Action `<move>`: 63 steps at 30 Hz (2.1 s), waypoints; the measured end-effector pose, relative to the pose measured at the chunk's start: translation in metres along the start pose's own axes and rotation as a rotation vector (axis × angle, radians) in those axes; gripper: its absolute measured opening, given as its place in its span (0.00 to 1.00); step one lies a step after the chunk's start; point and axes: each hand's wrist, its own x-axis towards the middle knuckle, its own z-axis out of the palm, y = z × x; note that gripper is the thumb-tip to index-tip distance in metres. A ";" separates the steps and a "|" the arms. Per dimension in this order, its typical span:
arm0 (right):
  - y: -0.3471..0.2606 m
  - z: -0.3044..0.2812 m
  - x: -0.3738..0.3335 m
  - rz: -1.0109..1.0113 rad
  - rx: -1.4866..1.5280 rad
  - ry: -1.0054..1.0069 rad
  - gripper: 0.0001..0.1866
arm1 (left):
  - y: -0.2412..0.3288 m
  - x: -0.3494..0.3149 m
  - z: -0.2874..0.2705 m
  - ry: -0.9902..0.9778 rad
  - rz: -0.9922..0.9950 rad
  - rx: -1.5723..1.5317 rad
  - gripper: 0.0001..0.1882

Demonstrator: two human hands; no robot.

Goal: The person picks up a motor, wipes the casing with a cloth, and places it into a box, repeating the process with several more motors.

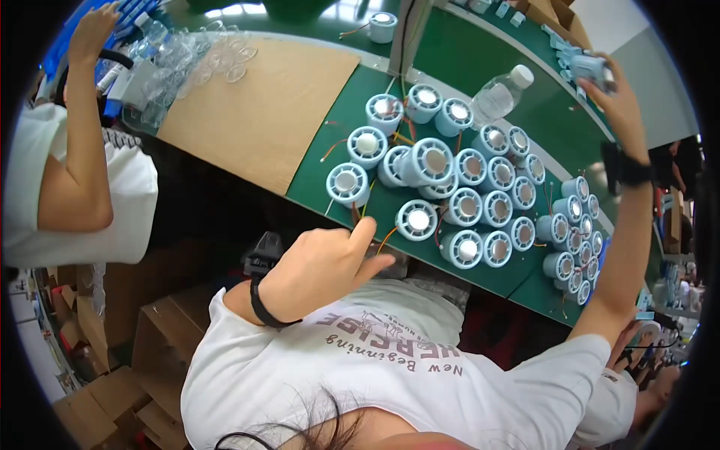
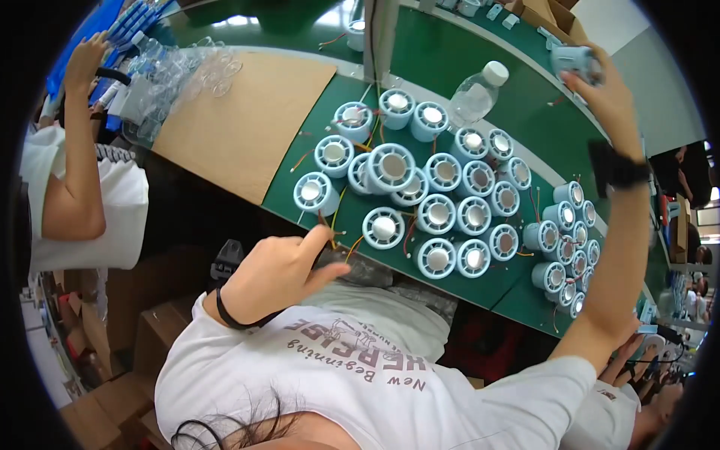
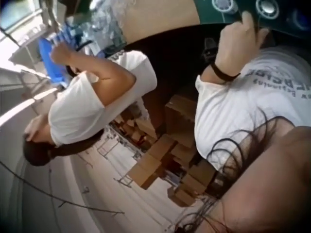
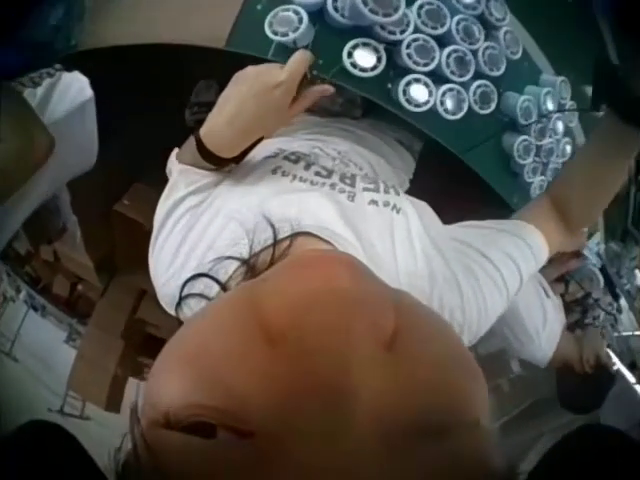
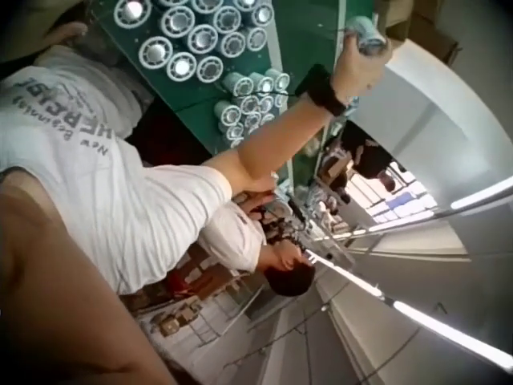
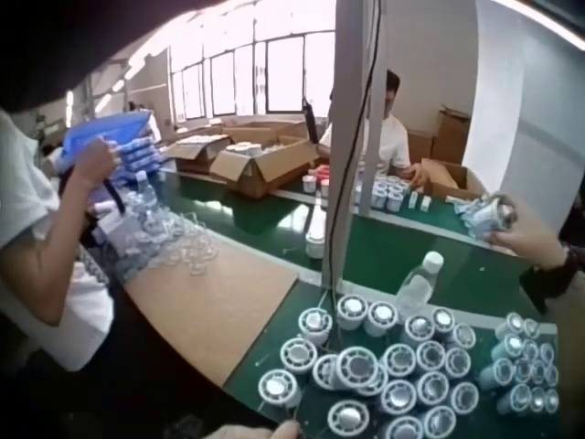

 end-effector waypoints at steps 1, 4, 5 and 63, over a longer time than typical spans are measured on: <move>-0.020 -0.012 -0.023 -0.015 0.062 0.017 0.32 | -0.002 0.004 0.000 -0.004 -0.007 -0.013 0.18; -0.096 -0.037 -0.110 0.138 0.095 0.065 0.32 | 0.012 0.000 -0.020 0.362 0.114 0.072 0.19; -0.107 -0.041 -0.139 0.054 0.092 0.100 0.33 | 0.020 -0.005 -0.035 0.516 0.221 0.055 0.18; -0.203 0.093 -0.319 0.228 1.011 -0.084 0.39 | 0.014 -0.006 0.067 0.456 0.662 -0.289 0.45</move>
